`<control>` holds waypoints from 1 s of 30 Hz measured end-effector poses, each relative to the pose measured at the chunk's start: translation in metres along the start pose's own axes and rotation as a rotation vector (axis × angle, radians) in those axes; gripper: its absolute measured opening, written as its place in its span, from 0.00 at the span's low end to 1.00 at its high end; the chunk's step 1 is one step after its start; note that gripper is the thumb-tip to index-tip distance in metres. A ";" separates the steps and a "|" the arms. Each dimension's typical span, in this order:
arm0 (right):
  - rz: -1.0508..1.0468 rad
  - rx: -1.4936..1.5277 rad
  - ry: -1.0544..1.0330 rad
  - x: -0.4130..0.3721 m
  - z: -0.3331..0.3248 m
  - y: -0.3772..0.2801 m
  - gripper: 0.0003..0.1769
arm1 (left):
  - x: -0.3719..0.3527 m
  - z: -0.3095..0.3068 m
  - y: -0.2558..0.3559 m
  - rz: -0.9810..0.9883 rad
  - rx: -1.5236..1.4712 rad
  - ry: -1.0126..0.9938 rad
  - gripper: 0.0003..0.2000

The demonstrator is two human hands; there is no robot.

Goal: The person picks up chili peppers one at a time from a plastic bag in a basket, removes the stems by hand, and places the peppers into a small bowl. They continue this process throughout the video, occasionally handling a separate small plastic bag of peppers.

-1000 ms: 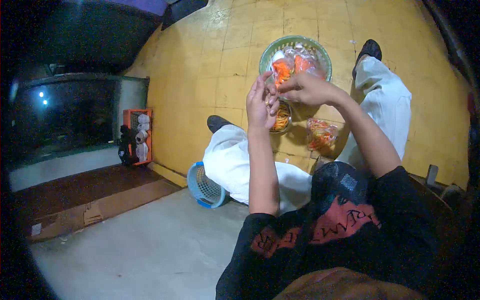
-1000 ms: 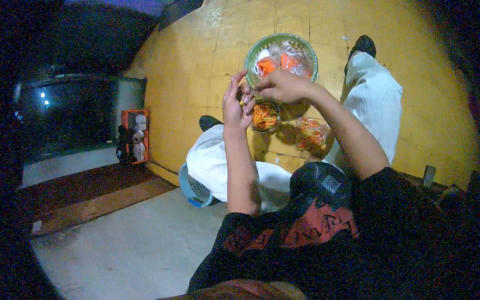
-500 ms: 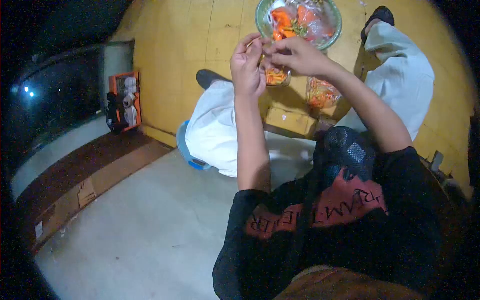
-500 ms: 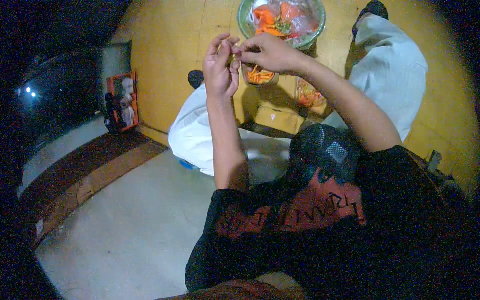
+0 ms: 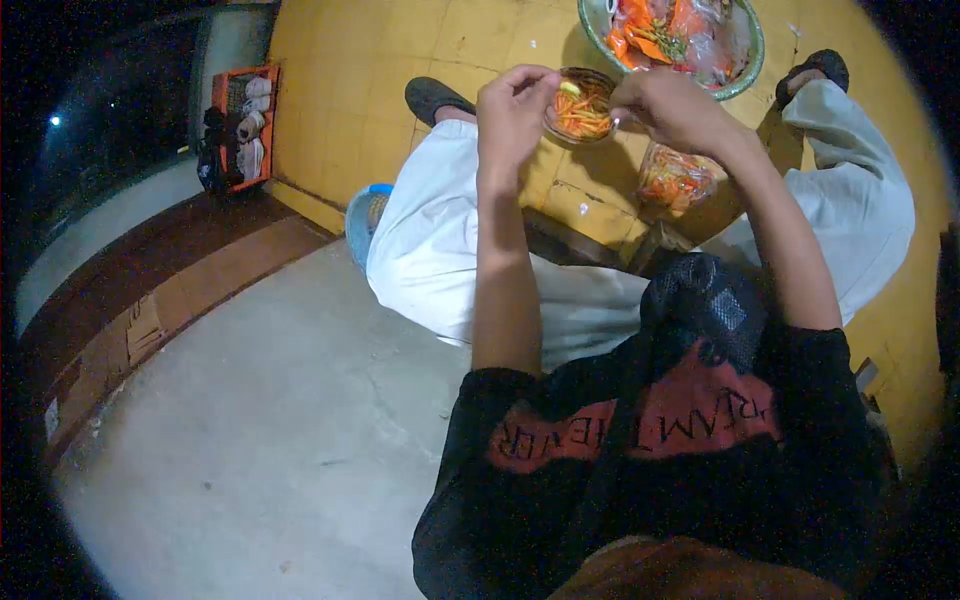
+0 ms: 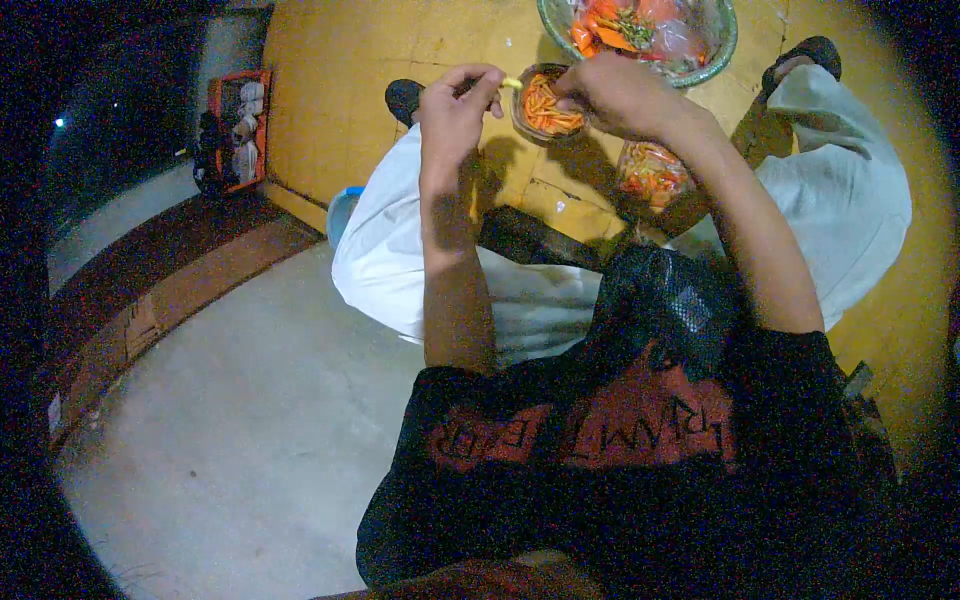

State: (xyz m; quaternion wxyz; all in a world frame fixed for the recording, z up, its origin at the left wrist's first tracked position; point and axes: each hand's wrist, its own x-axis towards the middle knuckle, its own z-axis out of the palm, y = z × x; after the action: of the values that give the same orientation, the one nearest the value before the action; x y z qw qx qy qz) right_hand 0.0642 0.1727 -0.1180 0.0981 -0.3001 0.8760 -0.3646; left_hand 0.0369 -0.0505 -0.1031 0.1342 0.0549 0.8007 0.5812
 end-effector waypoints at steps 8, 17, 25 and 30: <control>0.489 -0.139 0.391 -0.020 -0.052 0.021 0.07 | 0.036 -0.005 -0.076 -0.093 0.363 0.309 0.16; 0.394 -0.276 0.487 -0.038 -0.025 0.045 0.16 | -0.048 -0.006 -0.333 -0.546 1.293 -0.404 0.12; 0.516 -0.192 0.320 -0.030 -0.027 0.036 0.17 | -0.061 0.011 -0.311 -0.779 1.094 -0.296 0.12; 0.545 -0.116 0.115 -0.010 -0.028 0.031 0.17 | -0.033 -0.009 -0.283 -0.662 1.081 -0.217 0.11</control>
State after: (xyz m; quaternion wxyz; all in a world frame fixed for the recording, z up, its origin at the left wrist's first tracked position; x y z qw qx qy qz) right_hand 0.0473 0.2116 -0.1199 0.1251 -0.0376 0.9480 -0.2904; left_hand 0.0849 -0.1572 -0.3630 0.3402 -0.0766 0.9371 0.0144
